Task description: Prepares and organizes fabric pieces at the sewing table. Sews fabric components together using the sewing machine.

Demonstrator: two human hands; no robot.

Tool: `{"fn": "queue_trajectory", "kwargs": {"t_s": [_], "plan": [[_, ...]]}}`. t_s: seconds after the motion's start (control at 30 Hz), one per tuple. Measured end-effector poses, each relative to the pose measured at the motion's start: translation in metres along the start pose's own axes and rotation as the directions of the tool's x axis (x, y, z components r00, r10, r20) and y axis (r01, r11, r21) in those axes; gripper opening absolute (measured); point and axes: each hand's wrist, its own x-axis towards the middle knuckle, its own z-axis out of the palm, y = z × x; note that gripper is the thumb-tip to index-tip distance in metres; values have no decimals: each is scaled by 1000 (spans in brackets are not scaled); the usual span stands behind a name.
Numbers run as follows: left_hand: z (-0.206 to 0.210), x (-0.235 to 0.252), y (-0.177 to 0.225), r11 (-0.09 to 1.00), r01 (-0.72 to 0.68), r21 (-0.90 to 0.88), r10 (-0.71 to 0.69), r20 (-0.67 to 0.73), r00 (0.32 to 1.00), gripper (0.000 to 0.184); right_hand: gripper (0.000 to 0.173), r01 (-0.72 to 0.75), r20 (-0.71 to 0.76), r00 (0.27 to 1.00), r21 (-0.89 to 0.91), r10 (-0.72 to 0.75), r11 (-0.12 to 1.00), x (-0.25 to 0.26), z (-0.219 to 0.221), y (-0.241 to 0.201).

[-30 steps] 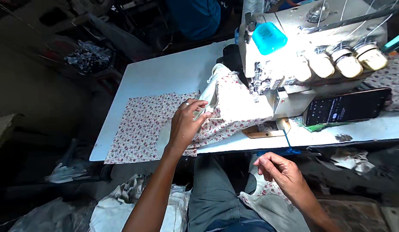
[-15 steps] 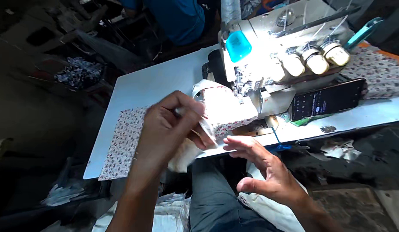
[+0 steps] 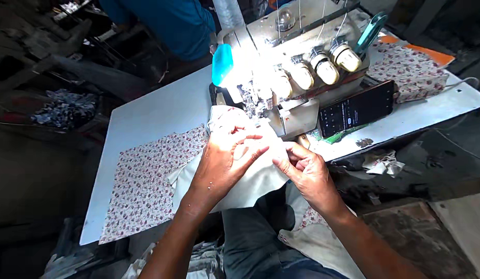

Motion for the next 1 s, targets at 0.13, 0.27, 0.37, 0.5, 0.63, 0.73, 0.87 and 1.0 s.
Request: {"fn": "queue_trajectory", "kwargs": {"t_s": [0.13,0.27,0.37,0.5,0.63,0.73,0.87,1.0], "plan": [[4,-3,0,997,-44,-61,40,-61,997,25,29,-4,16,1000,-5,4,1000,-7,0,-2],[4,-15,-1,992,-103,-72,90,-163,982,20,23,-32,-4,999,105,32,994,-22,-1,9],[11,-20,-8,988,-156,-15,148,-229,962,21,11,65,-93,993,-7,-65,998,-27,1,24],[18,-10,-19,966,-220,139,255,-332,908,24,11,219,-169,947,-280,-273,935,-12,0,38],[17,11,-31,946,-294,133,322,-325,889,21,10,202,-138,960,-261,-244,944,8,-4,44],[20,22,-44,945,-326,28,321,-276,906,15,8,131,-127,981,-104,-143,986,17,-5,46],[23,26,-53,963,-260,-69,243,-197,950,10,6,48,-100,994,64,-41,997,8,-6,47],[18,17,-49,979,-164,-118,148,-131,980,8,7,-7,-32,999,138,11,990,-12,-6,43]]}}
